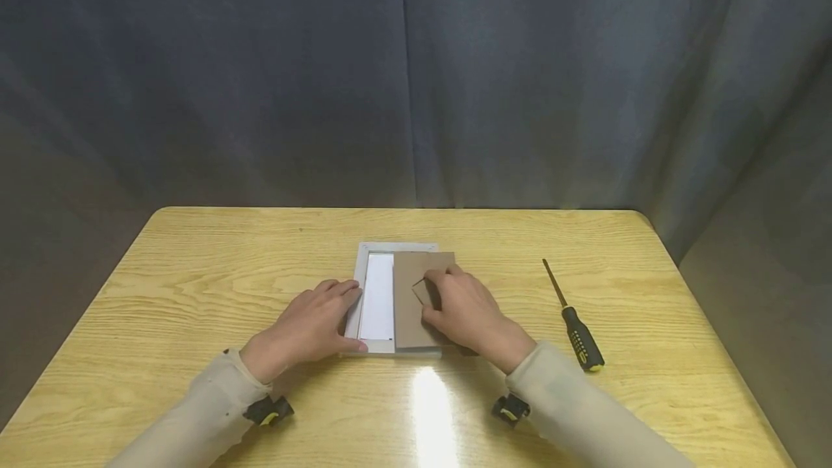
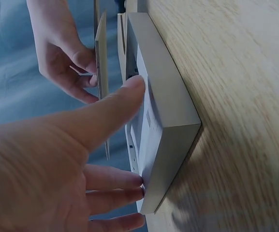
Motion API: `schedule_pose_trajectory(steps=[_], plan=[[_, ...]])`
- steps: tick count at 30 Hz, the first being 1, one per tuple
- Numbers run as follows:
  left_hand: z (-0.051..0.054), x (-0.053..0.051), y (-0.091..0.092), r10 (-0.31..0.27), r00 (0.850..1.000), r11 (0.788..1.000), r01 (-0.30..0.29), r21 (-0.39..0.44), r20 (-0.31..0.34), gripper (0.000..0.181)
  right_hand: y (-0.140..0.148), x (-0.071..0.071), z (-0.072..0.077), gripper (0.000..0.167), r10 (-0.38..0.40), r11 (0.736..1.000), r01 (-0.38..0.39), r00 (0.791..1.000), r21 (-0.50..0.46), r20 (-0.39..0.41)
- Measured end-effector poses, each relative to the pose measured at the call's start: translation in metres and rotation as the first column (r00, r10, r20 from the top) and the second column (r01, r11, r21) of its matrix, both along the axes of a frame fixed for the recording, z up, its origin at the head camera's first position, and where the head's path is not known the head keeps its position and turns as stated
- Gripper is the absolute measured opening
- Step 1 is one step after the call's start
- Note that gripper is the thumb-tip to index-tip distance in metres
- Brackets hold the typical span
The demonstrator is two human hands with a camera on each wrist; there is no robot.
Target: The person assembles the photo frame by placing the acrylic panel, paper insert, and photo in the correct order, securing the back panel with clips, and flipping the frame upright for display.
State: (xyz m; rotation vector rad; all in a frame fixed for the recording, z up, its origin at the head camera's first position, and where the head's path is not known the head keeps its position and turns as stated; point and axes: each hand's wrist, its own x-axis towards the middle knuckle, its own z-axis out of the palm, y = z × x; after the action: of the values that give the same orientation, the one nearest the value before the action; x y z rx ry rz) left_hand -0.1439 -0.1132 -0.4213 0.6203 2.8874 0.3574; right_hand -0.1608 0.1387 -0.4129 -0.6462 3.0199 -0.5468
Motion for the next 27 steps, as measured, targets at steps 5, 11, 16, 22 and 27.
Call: schedule_pose_trajectory(steps=[5,11,16,22,27], plan=[[0.001,0.001,0.000,-0.005,1.000,1.000,0.005,0.002,0.014,0.095,-0.004,0.000,-0.001,0.048,0.009,1.000,-0.009,1.000,0.001,0.007],[0.000,0.002,0.002,-0.002,1.000,1.000,0.002,0.003,0.003,0.093,-0.009,0.001,0.000,0.048,0.016,1.000,-0.016,1.000,-0.009,0.002],[-0.001,0.002,0.003,-0.002,1.000,1.000,0.002,0.002,-0.011,0.092,-0.013,0.000,0.000,0.048,0.025,1.000,-0.025,1.000,-0.012,0.004],[-0.002,0.001,0.003,-0.004,1.000,1.000,0.004,0.007,-0.025,0.092,-0.021,0.000,0.001,0.048,0.028,1.000,-0.028,1.000,-0.012,0.011],[-0.003,0.000,0.002,-0.007,0.999,1.000,0.008,0.028,-0.040,0.092,-0.026,0.000,0.001,0.046,0.031,0.999,-0.031,0.999,-0.011,0.019]])
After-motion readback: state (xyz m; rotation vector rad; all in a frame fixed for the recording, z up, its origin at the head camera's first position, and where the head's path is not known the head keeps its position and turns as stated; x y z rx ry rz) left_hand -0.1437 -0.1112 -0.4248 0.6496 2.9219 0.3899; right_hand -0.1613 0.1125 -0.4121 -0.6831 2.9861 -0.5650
